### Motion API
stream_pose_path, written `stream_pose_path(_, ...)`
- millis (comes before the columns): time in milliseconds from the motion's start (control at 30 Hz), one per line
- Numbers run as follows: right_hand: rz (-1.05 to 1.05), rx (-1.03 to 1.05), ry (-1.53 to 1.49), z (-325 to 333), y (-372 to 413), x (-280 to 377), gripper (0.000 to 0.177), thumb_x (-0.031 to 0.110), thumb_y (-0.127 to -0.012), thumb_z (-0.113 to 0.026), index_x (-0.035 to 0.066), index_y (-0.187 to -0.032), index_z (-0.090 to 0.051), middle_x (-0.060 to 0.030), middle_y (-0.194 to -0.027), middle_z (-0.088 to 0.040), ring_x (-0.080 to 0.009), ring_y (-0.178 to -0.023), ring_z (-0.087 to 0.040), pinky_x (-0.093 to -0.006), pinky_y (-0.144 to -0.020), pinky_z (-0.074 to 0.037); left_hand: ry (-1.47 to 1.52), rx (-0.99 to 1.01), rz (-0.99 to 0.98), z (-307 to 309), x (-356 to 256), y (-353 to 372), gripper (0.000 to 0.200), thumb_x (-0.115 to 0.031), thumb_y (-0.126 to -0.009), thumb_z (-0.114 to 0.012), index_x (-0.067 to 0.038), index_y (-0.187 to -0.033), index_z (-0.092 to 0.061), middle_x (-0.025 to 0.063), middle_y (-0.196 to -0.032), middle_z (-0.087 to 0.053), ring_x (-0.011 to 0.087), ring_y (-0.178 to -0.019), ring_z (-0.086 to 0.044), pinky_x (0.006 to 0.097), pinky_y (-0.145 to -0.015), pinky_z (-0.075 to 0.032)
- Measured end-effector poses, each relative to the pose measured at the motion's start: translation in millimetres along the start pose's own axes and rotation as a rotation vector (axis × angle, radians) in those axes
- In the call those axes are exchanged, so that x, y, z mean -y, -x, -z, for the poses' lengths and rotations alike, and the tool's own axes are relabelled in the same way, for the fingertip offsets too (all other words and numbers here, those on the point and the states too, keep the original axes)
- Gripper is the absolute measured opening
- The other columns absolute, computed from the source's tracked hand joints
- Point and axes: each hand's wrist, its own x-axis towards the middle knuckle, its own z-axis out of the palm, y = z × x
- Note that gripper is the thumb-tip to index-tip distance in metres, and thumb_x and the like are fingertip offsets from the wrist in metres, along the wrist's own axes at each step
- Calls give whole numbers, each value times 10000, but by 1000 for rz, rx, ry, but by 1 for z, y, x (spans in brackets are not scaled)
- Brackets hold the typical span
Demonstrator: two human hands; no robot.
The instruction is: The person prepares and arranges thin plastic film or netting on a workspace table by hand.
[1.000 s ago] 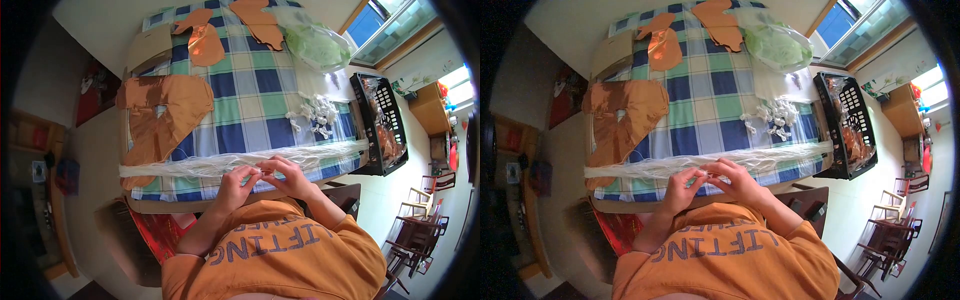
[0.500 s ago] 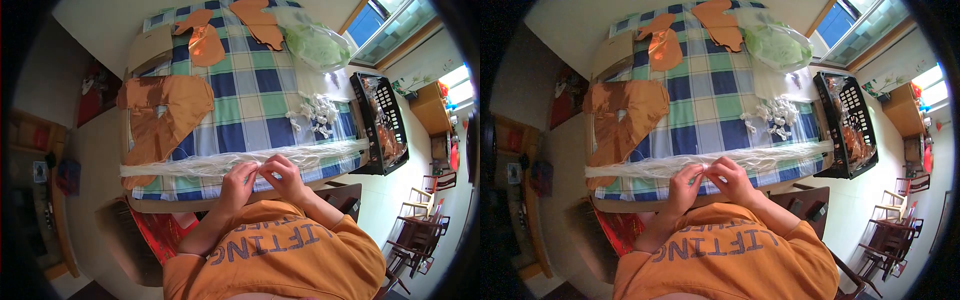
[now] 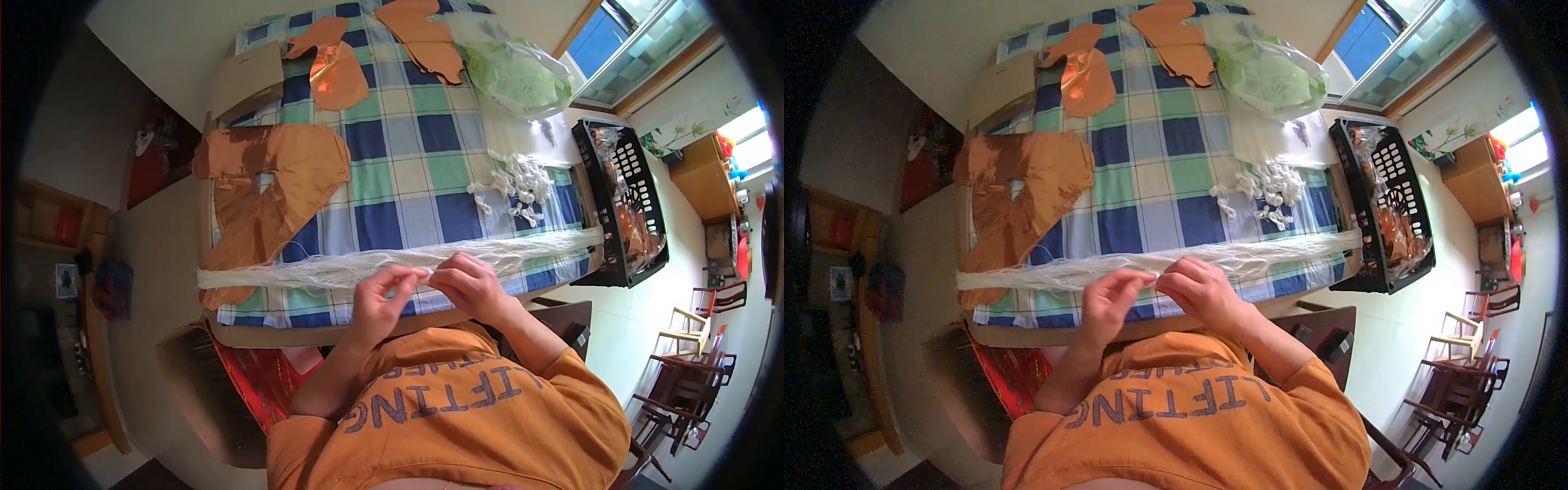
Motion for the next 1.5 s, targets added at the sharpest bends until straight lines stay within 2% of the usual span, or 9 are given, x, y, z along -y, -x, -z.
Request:
stream_pose_path(133,123,-85,103,6,2,1,154,38,-750,-691,61,-890,-631,-60,-887,-587,-264,-799,-592,-373,-688,-496,207,-177,80,13,1,-14,180,-123,-952,-538,14,-1022,-631,76,-930,-673,120,-794,-627,267,-757,-513)
stream_pose_path(267,174,-46,38,7,-3,-3,139,14,-777,-695,31,-890,-617,-71,-883,-614,-222,-757,-612,-306,-683,-493,717,320,567,20,20,-12,166,-115,-942,-559,1,-1034,-634,87,-931,-680,125,-790,-637,270,-728,-522)
stream_pose_path(367,-638,68,-845,-3,12,-10,65,56,-881,-613,20,-917,-573,-67,-884,-620,-161,-825,-608,-291,-719,-490,97,209,257,15,17,-6,164,-104,-904,-622,-4,-1031,-644,70,-927,-684,125,-770,-635,265,-699,-522)
stream_pose_path(533,-973,204,-1426,-14,15,-30,90,79,-896,-618,14,-925,-562,-30,-765,-562,-106,-685,-526,-227,-635,-437,-849,44,-735,-2,-2,0,209,33,-729,-699,-46,-921,-666,97,-771,-619,264,-684,-613,315,-608,-504)
stream_pose_path(633,-931,157,-1359,-19,18,-30,59,47,-900,-594,-2,-933,-582,-45,-768,-602,-119,-676,-575,-237,-625,-463,-723,10,-568,2,10,-1,163,8,-763,-704,-23,-918,-664,62,-768,-642,191,-676,-619,287,-618,-502)
stream_pose_path(833,-498,224,-310,2,2,13,97,63,-873,-634,-13,-933,-623,-82,-806,-650,-170,-658,-628,-279,-613,-502,-55,-170,115,17,33,-11,73,-66,-841,-679,6,-848,-668,13,-746,-657,56,-696,-594,218,-632,-476)
stream_pose_path(1100,-431,17,-227,9,-27,-1,155,-10,-869,-574,-9,-992,-669,-100,-864,-623,-149,-707,-635,-254,-605,-497,192,-3,293,6,26,-5,146,-104,-866,-671,12,-952,-650,38,-787,-663,76,-719,-602,224,-672,-493)
stream_pose_path(1267,-239,37,-271,5,-15,-2,268,-90,-810,-607,62,-1009,-702,-108,-1153,-575,-174,-828,-627,-275,-652,-520,337,29,340,10,31,-7,143,-140,-880,-667,-12,-942,-655,28,-774,-650,81,-692,-586,218,-665,-480)
stream_pose_path(1500,-164,87,-303,4,-18,-9,103,-26,-799,-665,18,-892,-660,-105,-1028,-630,-194,-841,-631,-294,-719,-518,545,113,496,4,19,-2,119,-117,-896,-632,-4,-930,-641,40,-785,-625,110,-712,-581,238,-671,-477)
